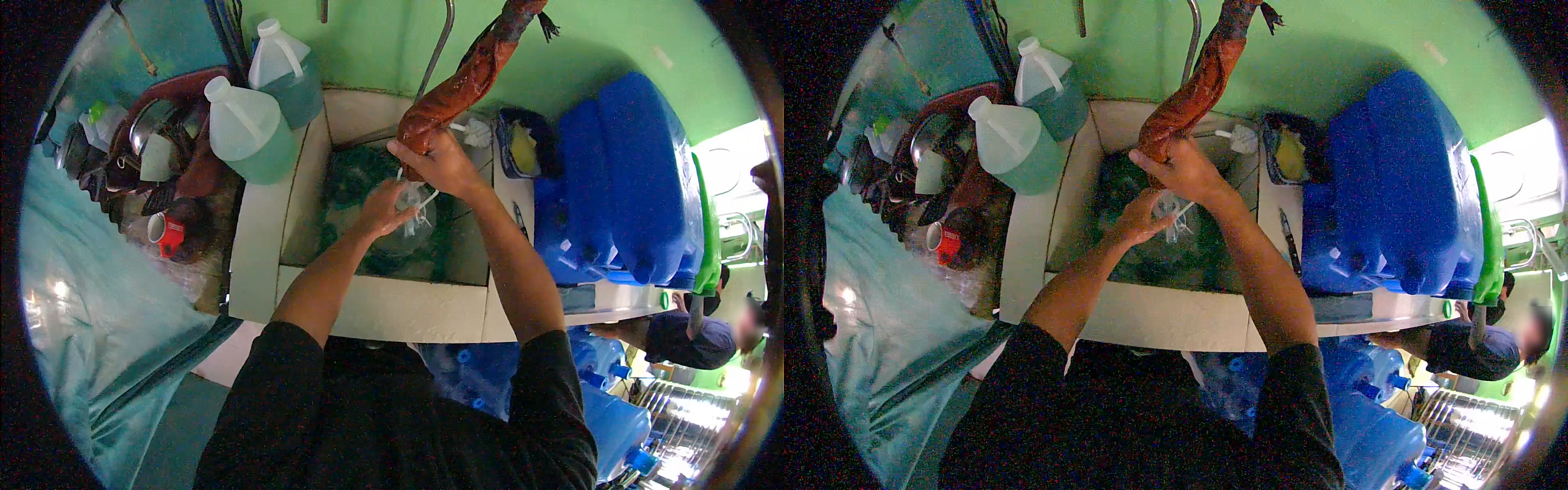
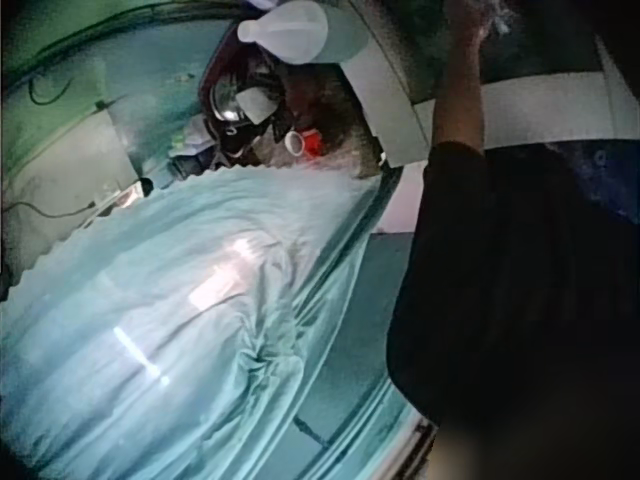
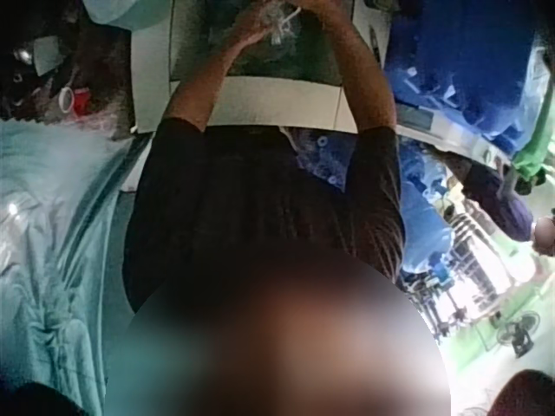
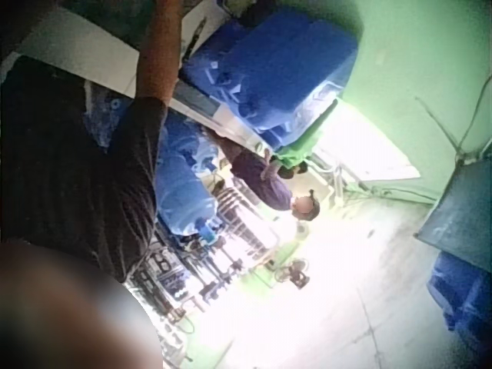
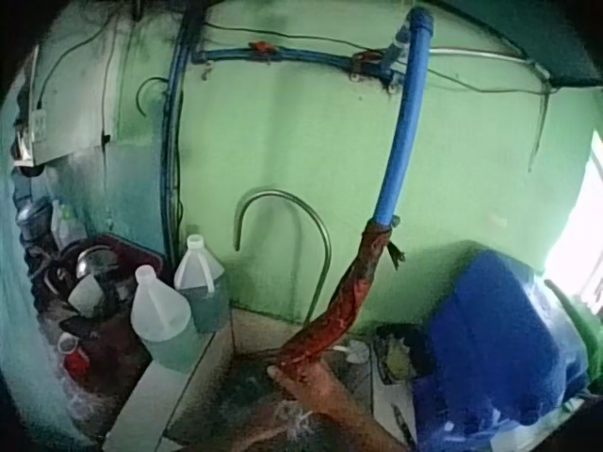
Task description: The person moves several large blue water dispenser jugs, then washes a clear plastic jug in a sink using a green scrubbing tool and a sponge. They rinse the jug, scrub the sink, and place the cleaned jug aside.
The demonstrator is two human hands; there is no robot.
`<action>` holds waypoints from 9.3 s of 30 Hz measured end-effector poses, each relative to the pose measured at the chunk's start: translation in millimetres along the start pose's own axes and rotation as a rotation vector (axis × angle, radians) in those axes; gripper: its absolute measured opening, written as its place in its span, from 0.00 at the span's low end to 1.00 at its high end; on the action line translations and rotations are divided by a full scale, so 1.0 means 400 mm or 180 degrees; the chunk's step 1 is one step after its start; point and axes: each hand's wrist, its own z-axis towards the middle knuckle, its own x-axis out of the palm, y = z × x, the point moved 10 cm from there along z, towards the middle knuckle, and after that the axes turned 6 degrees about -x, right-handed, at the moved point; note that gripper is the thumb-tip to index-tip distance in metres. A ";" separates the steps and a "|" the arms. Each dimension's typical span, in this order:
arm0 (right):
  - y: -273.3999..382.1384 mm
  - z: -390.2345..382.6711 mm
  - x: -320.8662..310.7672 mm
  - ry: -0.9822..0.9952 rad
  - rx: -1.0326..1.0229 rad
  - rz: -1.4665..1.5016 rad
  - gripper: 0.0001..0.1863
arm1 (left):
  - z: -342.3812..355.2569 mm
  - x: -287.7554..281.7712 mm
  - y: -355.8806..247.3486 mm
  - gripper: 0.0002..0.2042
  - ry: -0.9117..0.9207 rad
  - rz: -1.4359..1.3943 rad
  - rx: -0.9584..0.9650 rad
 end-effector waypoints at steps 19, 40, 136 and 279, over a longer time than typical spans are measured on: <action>-0.017 -0.188 -0.263 -0.1820 0.0789 -0.0533 0.13 | 0.029 0.005 -0.019 0.29 -0.0456 0.0109 -0.0190; 0.371 0.094 -0.451 -0.0696 -0.0180 -0.1352 0.13 | 0.111 -0.081 -0.171 0.31 -0.0611 -0.0418 -0.0306; 0.347 0.075 -0.304 0.0164 -0.0240 -0.0978 0.14 | 0.076 0.055 0.058 0.33 -0.0291 -0.0097 -0.0567; 0.686 -0.088 -0.445 -0.0720 -0.0935 -0.3116 0.48 | -0.082 0.066 -0.152 0.19 0.0836 -0.5898 -0.2238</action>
